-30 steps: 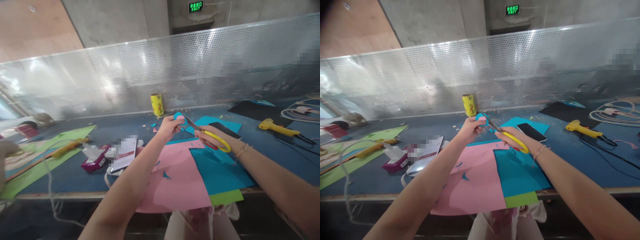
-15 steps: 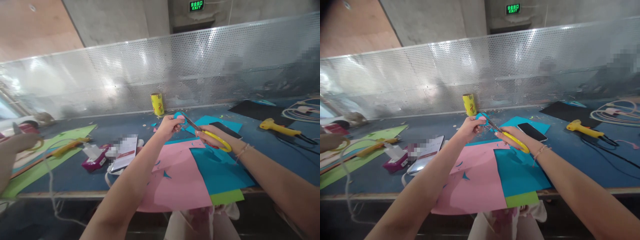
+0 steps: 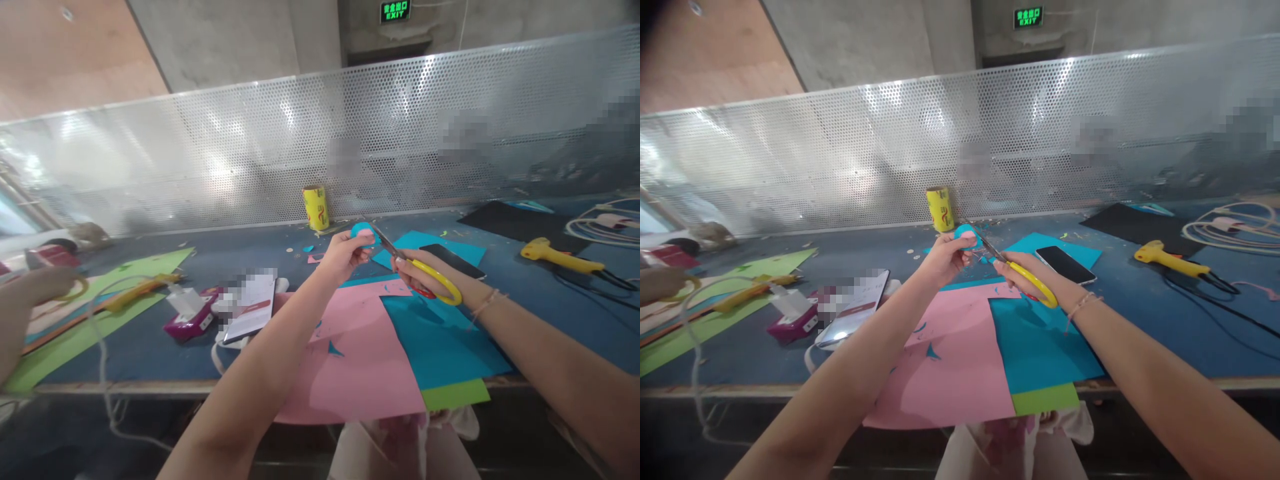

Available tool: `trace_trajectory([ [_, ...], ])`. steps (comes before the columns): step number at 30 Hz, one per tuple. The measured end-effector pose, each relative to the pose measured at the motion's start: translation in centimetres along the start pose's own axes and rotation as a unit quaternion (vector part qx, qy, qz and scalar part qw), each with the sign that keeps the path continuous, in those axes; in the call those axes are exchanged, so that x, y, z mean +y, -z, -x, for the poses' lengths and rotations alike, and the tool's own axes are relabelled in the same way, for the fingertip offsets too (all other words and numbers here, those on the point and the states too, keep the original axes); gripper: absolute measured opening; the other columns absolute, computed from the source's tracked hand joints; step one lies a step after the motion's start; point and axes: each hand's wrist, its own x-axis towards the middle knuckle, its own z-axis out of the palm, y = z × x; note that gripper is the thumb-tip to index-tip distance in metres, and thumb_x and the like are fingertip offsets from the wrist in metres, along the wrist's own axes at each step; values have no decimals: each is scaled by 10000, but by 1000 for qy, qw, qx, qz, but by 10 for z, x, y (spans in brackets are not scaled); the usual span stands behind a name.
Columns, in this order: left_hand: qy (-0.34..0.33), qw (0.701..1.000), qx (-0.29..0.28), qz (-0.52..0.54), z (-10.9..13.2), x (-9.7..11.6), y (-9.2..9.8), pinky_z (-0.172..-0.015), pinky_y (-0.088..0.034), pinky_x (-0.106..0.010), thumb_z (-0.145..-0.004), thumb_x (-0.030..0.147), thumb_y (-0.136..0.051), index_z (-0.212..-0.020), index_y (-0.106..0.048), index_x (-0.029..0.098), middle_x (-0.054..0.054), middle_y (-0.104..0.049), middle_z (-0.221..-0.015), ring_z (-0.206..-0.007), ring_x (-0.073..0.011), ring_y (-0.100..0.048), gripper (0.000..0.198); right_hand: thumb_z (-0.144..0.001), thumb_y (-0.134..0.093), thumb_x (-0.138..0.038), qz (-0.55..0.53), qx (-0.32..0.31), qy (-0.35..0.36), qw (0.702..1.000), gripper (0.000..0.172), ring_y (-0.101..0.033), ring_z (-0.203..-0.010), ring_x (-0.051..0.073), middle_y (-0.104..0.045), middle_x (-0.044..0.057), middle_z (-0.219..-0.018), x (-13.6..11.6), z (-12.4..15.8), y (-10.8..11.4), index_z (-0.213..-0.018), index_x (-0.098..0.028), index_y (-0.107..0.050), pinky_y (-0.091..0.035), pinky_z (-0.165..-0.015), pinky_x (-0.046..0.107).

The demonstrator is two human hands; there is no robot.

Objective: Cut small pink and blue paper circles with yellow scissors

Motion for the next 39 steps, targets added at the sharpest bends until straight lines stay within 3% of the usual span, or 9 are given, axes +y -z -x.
trace_trajectory([
  [7,34,998,-4,50,5,-2,-7,-501,-423,-183,-653,151,-732,-616,-582,140,21,-540,-520,-464,-45,-469,155,-899,-460,-620,-30,-15,9,999,421,-392,-377,72,-508,-36,-581,-4,4,0,-819,-211,-513,-318,-352,222],
  [14,94,992,6,79,10,-3,-14,-554,-516,-193,-735,193,-695,-682,-634,133,-20,-619,-578,-510,-81,-570,100,-882,-432,-696,-48,-21,32,998,506,-384,-358,65,-486,-40,-546,0,1,0,-752,-209,-481,-328,-353,223],
  [22,117,988,-7,97,10,-3,-16,-606,-555,-210,-769,184,-679,-745,-652,127,-42,-665,-645,-545,-98,-621,68,-894,-447,-669,-53,-18,44,997,490,-407,-375,76,-482,-35,-546,0,1,-2,-695,-221,-462,-343,-360,237],
  [39,94,992,-3,86,11,-3,-16,-627,-552,-204,-729,199,-720,-754,-641,132,-16,-648,-633,-563,-90,-625,107,-872,-465,-677,-35,16,43,998,490,-406,-391,97,-489,-18,-536,-2,0,-8,-672,-229,-466,-329,-357,257],
])
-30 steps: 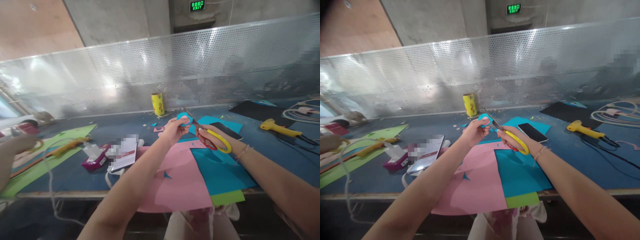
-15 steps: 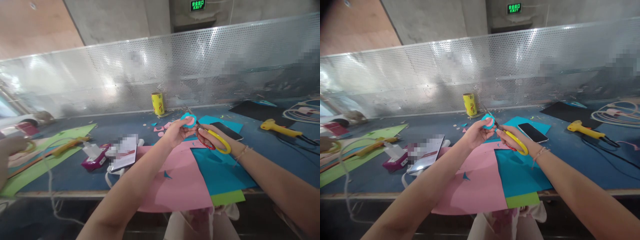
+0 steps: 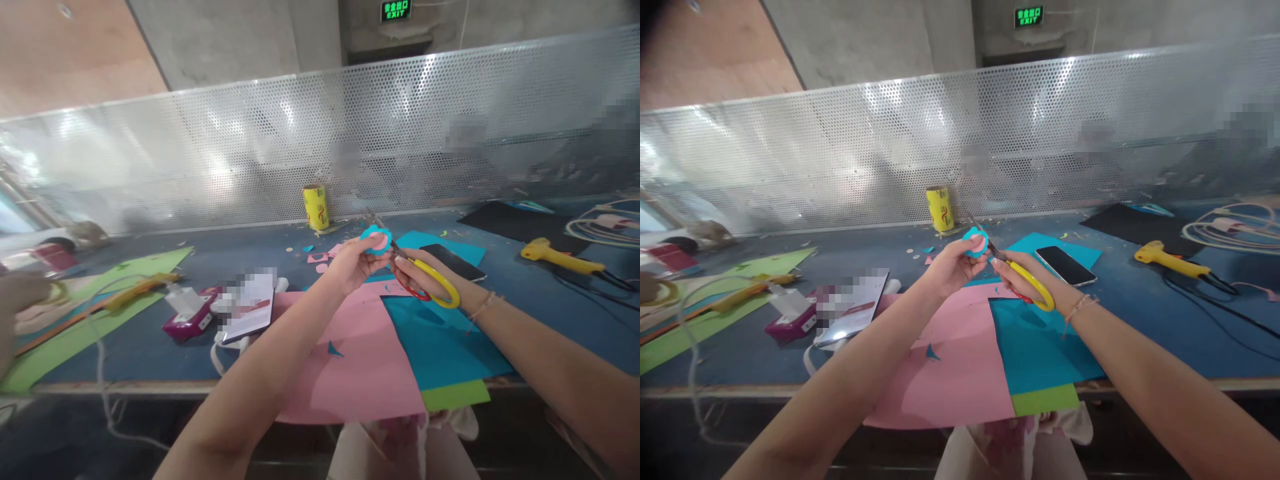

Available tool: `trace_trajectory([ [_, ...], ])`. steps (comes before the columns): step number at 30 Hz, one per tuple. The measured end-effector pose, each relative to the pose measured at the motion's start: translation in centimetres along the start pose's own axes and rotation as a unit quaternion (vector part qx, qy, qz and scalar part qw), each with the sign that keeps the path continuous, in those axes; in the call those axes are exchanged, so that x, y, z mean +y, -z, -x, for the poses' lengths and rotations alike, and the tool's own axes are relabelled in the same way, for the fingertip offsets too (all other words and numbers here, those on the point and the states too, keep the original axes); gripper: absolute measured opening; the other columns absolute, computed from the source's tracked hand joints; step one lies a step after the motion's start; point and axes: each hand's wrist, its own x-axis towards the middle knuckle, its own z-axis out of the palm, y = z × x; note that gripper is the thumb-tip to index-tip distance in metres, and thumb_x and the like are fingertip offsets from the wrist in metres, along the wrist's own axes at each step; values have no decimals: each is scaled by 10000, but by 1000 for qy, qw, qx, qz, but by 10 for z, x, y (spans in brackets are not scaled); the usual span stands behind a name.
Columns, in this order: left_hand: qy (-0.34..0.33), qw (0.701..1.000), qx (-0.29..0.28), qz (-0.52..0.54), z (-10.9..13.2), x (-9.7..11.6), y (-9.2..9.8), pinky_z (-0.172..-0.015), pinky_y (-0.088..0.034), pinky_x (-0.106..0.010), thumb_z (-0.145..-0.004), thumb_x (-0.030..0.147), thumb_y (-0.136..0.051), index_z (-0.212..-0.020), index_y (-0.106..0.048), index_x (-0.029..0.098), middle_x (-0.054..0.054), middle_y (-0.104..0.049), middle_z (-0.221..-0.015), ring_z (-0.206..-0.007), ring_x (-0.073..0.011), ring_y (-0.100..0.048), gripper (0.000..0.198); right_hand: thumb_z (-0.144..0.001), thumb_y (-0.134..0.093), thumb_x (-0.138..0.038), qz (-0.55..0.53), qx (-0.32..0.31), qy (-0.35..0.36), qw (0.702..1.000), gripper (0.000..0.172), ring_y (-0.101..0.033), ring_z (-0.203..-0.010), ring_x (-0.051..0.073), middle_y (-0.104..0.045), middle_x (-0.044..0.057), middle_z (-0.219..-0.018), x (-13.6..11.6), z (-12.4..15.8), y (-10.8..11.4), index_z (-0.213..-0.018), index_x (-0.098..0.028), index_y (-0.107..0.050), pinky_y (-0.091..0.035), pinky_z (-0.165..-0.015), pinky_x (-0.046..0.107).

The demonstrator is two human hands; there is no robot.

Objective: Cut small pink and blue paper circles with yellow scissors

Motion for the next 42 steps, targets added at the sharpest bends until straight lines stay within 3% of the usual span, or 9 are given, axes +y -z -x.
trace_trajectory([
  [7,-70,997,1,-16,-2,1,3,-547,-495,-188,-644,191,-775,-709,-607,144,26,-591,-588,-513,-62,-561,187,-881,-492,-624,1,11,-16,1000,427,-386,-370,87,-485,-27,-529,3,-1,2,-716,-230,-474,-305,-342,244],
  [19,-119,992,-6,-33,-5,3,5,-494,-432,-190,-559,209,-809,-644,-580,140,40,-543,-571,-482,-42,-500,254,-828,-517,-637,40,32,-20,998,443,-378,-371,79,-471,-40,-499,-5,-2,2,-708,-211,-493,-291,-368,230],
  [28,-142,988,41,-34,-7,3,6,-465,-383,-184,-548,197,-766,-599,-557,152,49,-498,-513,-455,-38,-445,220,-852,-503,-633,84,54,-17,995,449,-391,-393,84,-461,-37,-509,-2,-4,1,-706,-208,-513,-323,-385,225],
  [36,-178,978,81,-71,-13,0,12,-487,-418,-205,-551,230,-747,-598,-584,150,27,-551,-570,-493,-61,-487,188,-841,-493,-651,58,25,-52,997,447,-370,-359,77,-479,-44,-526,2,-4,3,-784,-210,-537,-282,-332,212],
  [42,-176,977,75,-98,-14,0,13,-535,-460,-231,-576,249,-751,-586,-574,147,21,-551,-579,-511,-71,-501,205,-834,-499,-657,40,9,-58,997,448,-367,-353,71,-486,-48,-535,-2,-2,2,-769,-214,-502,-319,-341,215],
])
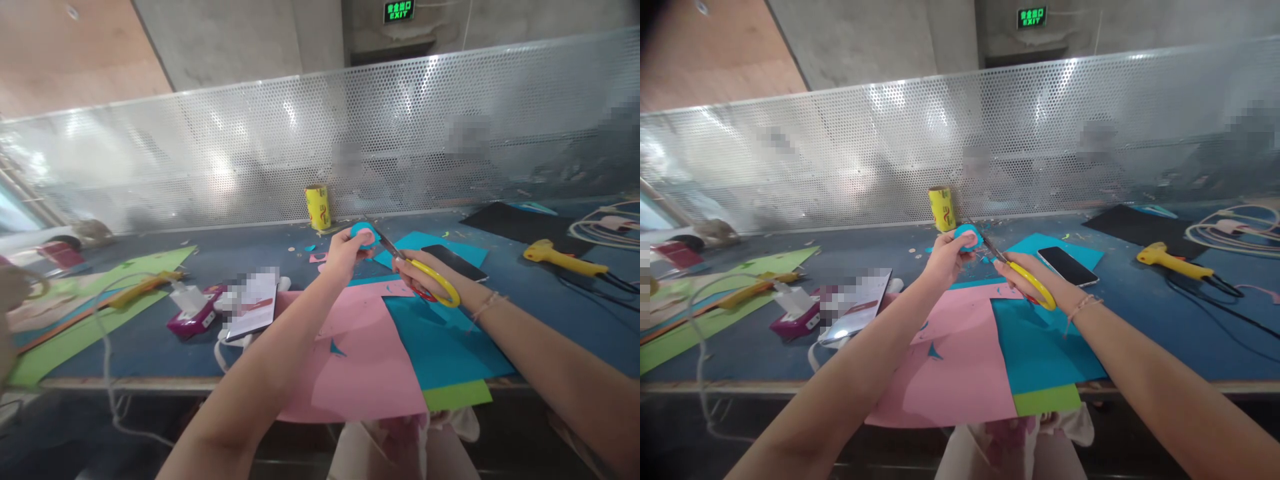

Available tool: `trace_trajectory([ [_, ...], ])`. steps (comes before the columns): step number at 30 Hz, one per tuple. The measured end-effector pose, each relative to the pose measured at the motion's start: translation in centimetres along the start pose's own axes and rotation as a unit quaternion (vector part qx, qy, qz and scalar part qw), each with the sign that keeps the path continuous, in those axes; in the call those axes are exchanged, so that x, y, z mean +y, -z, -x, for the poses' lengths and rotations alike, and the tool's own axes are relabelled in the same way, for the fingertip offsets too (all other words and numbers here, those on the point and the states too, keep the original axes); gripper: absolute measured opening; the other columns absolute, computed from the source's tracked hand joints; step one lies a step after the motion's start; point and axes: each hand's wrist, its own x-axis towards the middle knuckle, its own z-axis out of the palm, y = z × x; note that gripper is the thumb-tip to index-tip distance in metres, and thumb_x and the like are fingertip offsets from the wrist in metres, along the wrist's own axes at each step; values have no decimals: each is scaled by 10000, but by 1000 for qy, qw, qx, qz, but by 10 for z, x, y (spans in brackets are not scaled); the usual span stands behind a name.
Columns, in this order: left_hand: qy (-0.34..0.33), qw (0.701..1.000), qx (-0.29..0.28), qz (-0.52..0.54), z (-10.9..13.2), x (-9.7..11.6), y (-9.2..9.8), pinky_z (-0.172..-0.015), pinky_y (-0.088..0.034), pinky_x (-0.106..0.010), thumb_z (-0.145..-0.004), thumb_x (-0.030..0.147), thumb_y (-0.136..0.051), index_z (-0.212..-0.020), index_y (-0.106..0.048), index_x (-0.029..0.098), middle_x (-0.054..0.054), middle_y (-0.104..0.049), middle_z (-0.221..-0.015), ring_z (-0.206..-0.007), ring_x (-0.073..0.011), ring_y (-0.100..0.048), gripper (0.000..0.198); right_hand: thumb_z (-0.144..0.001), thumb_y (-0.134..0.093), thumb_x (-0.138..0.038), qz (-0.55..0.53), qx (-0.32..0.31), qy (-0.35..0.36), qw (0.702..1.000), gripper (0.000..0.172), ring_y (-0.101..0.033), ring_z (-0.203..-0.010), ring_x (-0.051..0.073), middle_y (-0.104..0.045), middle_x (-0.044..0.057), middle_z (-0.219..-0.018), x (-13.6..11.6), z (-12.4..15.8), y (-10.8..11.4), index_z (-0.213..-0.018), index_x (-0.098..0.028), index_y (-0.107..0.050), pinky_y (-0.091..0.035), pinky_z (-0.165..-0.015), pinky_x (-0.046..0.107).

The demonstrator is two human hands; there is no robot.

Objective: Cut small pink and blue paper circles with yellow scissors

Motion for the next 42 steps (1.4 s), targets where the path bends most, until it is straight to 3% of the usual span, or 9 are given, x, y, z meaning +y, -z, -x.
trace_trajectory([
  [14,-26,998,14,-57,-3,-3,4,-537,-439,-215,-591,238,-734,-598,-581,152,27,-525,-597,-551,-73,-487,176,-863,-443,-702,-36,-30,-2,999,491,-375,-345,69,-464,-73,-549,18,-6,5,-859,-213,-483,-350,-372,229],
  [21,-33,997,-12,-67,-3,-7,4,-552,-466,-223,-590,251,-725,-628,-572,160,28,-539,-621,-595,-92,-520,182,-845,-450,-728,-47,-40,-11,998,511,-377,-344,70,-473,-75,-519,13,-4,1,-815,-218,-473,-340,-370,227],
  [36,-13,998,-36,-54,0,-9,2,-517,-450,-220,-579,262,-752,-630,-555,165,41,-529,-571,-521,-75,-509,225,-821,-449,-751,-35,-25,-3,999,537,-372,-311,66,-474,-68,-515,6,-2,-1,-776,-217,-475,-309,-325,226],
  [42,-14,998,-47,-48,0,-7,1,-510,-442,-218,-601,249,-744,-631,-558,159,36,-541,-567,-498,-71,-507,208,-877,-455,-672,-12,8,34,999,479,-378,-365,69,-473,-58,-517,13,-5,-2,-744,-214,-493,-324,-369,217],
])
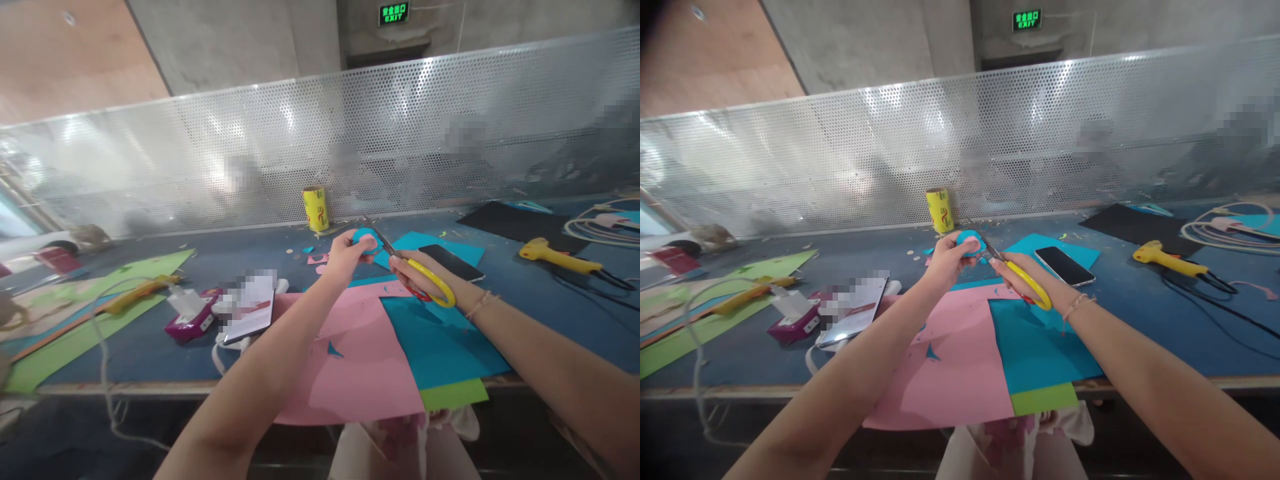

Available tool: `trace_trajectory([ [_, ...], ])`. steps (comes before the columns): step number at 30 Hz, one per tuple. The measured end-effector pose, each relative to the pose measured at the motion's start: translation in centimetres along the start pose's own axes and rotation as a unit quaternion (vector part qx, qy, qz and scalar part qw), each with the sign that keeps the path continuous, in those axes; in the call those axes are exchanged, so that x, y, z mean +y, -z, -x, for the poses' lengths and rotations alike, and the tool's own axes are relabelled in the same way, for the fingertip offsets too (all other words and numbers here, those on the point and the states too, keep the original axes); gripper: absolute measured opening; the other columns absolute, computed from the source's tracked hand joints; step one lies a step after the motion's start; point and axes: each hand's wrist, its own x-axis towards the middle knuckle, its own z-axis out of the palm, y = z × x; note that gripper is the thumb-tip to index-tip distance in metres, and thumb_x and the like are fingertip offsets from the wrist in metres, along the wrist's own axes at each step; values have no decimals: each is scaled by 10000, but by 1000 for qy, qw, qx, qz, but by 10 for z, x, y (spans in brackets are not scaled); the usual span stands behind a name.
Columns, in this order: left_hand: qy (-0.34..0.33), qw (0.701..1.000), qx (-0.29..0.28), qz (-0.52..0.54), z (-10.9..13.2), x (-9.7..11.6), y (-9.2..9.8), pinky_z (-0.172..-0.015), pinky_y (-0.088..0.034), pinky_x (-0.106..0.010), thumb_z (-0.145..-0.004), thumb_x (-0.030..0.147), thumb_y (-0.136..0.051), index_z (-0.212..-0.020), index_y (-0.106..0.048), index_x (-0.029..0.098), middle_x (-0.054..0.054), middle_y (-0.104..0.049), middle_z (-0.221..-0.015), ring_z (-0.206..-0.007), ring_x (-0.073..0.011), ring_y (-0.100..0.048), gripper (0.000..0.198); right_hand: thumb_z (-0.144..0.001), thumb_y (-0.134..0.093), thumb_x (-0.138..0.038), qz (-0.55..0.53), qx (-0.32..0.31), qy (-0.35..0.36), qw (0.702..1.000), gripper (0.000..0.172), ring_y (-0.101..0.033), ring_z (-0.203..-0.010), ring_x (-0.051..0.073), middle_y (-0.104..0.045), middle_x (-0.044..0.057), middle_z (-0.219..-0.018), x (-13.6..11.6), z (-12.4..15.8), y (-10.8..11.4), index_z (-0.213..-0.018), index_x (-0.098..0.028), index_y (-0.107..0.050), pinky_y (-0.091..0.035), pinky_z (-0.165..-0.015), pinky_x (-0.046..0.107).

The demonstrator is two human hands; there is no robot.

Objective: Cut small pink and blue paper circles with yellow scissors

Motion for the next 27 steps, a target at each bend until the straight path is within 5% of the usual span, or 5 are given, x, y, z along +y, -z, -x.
trace_trajectory([
  [10,11,999,-15,-41,-1,-4,1,-500,-423,-200,-603,216,-714,-613,-574,158,28,-547,-568,-502,-64,-491,152,-854,-479,-680,24,94,-28,995,488,-403,-360,99,-480,-31,-493,-3,-4,12,-721,-211,-509,-302,-345,245],
  [15,16,998,-12,-53,-1,-6,1,-567,-485,-214,-609,220,-715,-638,-588,162,21,-565,-619,-593,-86,-537,143,-858,-489,-648,49,76,-55,994,428,-370,-337,88,-491,-39,-557,3,-4,21,-801,-224,-515,-278,-316,246],
  [21,22,1000,5,2,0,-3,-1,-633,-548,-279,-659,197,-708,-734,-555,186,12,-616,-662,-605,-124,-627,171,-865,-543,-488,99,33,93,990,294,-515,-597,140,-545,5,-677,5,-4,18,-758,-215,-528,-420,-566,280],
  [27,25,1000,-2,0,-1,-3,-1,-580,-534,-258,-707,214,-705,-769,-557,168,-24,-670,-688,-519,-104,-604,167,-878,-512,-496,116,25,87,989,308,-478,-575,151,-506,-7,-614,9,-6,17,-745,-219,-521,-407,-562,295],
])
